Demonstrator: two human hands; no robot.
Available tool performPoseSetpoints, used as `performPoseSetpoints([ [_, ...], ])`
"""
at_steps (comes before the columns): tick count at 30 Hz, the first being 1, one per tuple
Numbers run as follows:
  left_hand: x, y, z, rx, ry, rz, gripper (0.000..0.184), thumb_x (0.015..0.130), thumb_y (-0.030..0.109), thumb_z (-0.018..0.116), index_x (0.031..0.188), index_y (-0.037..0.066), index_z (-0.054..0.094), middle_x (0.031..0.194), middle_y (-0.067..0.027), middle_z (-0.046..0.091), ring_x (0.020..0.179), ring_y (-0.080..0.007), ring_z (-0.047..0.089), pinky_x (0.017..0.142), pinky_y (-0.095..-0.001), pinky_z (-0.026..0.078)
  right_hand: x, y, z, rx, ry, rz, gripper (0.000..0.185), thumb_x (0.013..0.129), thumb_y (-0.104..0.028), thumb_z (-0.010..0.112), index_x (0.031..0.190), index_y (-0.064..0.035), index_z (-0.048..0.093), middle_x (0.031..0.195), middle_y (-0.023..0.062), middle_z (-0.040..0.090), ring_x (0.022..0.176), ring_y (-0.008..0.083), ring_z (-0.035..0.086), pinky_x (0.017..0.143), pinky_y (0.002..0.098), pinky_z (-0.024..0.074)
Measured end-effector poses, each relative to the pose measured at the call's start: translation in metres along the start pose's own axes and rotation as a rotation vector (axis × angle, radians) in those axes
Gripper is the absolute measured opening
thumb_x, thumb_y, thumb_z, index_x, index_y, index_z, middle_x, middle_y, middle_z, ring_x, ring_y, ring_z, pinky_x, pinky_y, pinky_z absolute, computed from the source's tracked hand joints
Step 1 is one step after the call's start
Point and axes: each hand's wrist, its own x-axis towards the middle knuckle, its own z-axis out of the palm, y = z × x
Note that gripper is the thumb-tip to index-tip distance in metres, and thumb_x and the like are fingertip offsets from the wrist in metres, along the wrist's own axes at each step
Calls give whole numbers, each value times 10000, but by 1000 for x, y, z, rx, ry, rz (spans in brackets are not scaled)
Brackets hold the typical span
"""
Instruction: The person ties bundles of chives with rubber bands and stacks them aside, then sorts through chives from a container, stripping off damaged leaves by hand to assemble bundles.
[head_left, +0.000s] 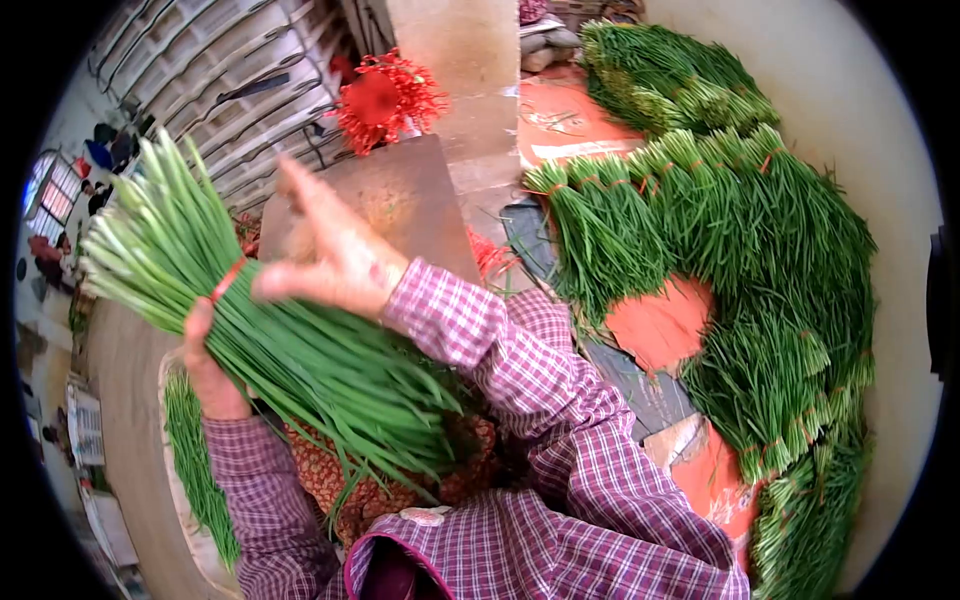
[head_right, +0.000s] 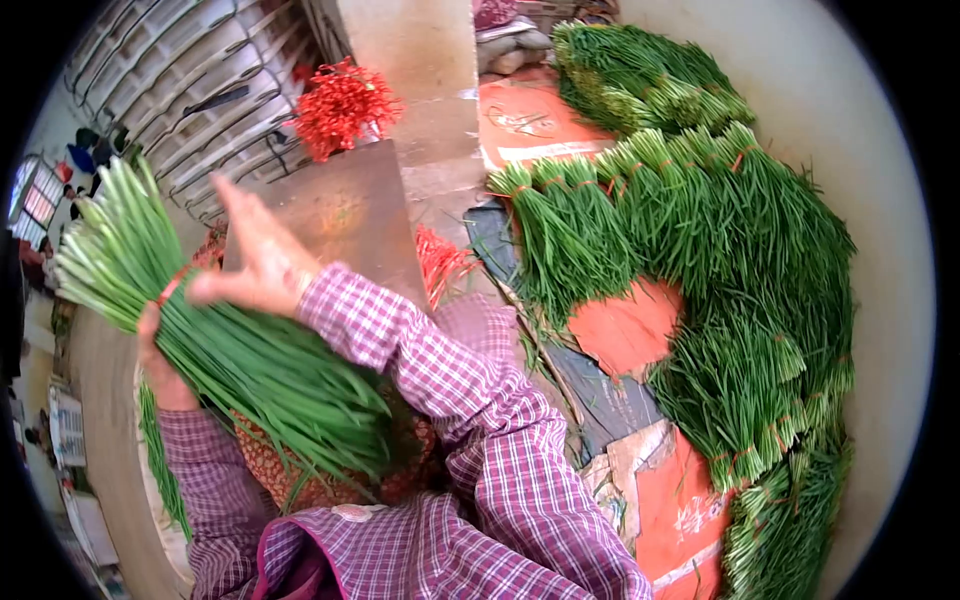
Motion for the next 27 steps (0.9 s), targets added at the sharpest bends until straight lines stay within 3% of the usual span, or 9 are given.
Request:
performPoseSetpoints([
  [4,17,22,72,-70,-21,207,506,878,252,587,1273,-39,466,1207,-137,577,989,-219,624,830,-347,543,-9,-35,-24,-137,-152,-23,1304,592,-540,822,1465,18,29,1470,264,214,1375,357,240,1128,428,248],
  [7,38,26,117,84,-217,267,334,790,112,676,1090,-23,622,1095,-108,621,1026,-183,596,942,-317,452,-4,-43,-66,-117,119,-182,1288,550,-354,905,1476,-25,74,1434,223,322,1315,294,364,1092,388,306],
  [10,54,21,178,279,-453,417,612,716,164,765,1246,-12,514,1157,-126,596,1023,-218,602,977,-337,421,-12,-40,-127,-358,368,-365,1115,570,-318,868,1445,-37,236,1325,233,464,1212,346,493,1031,401,404],
  [12,74,-16,199,332,-506,568,906,686,275,798,1406,6,317,1259,-165,533,1106,-253,568,1027,-370,381,-25,-45,-178,-520,408,-249,1084,567,-290,870,1435,-51,266,1294,216,490,1168,342,524,988,413,441],
  [13,79,-31,191,431,-498,429,1074,683,334,801,1478,41,141,1335,-204,465,1215,-280,495,1069,-406,332,-35,-51,-197,-660,421,-171,1064,598,-266,866,1438,-63,247,1262,207,519,1140,310,548,972,396,457],
  [16,93,-86,148,685,-475,375,1019,683,342,803,1475,70,221,1297,-192,517,1243,-266,477,1051,-427,357,-71,-32,-257,-1076,461,-18,1045,577,-275,860,1436,-109,289,1198,186,534,1078,328,565,917,423,485],
  [20,91,-143,70,911,-375,194,889,728,294,764,1461,119,292,1268,-146,551,1207,-262,508,995,-416,418,-128,33,-298,-1300,360,273,975,592,-240,835,1424,-260,328,1045,142,548,947,316,588,790,418,514],
  [24,70,-167,31,1108,-261,200,891,698,198,760,1453,92,300,1257,-137,552,1203,-270,501,1029,-414,381,-169,117,-297,-1207,243,736,935,612,-270,815,1413,-306,333,1045,145,547,957,328,588,773,443,501],
  [27,66,-182,20,1132,-212,162,874,679,137,743,1439,65,318,1263,-137,538,1213,-274,478,1052,-416,344,-187,194,-297,-1157,191,913,906,639,-320,797,1411,-332,323,1042,159,561,948,341,599,796,453,494],
])
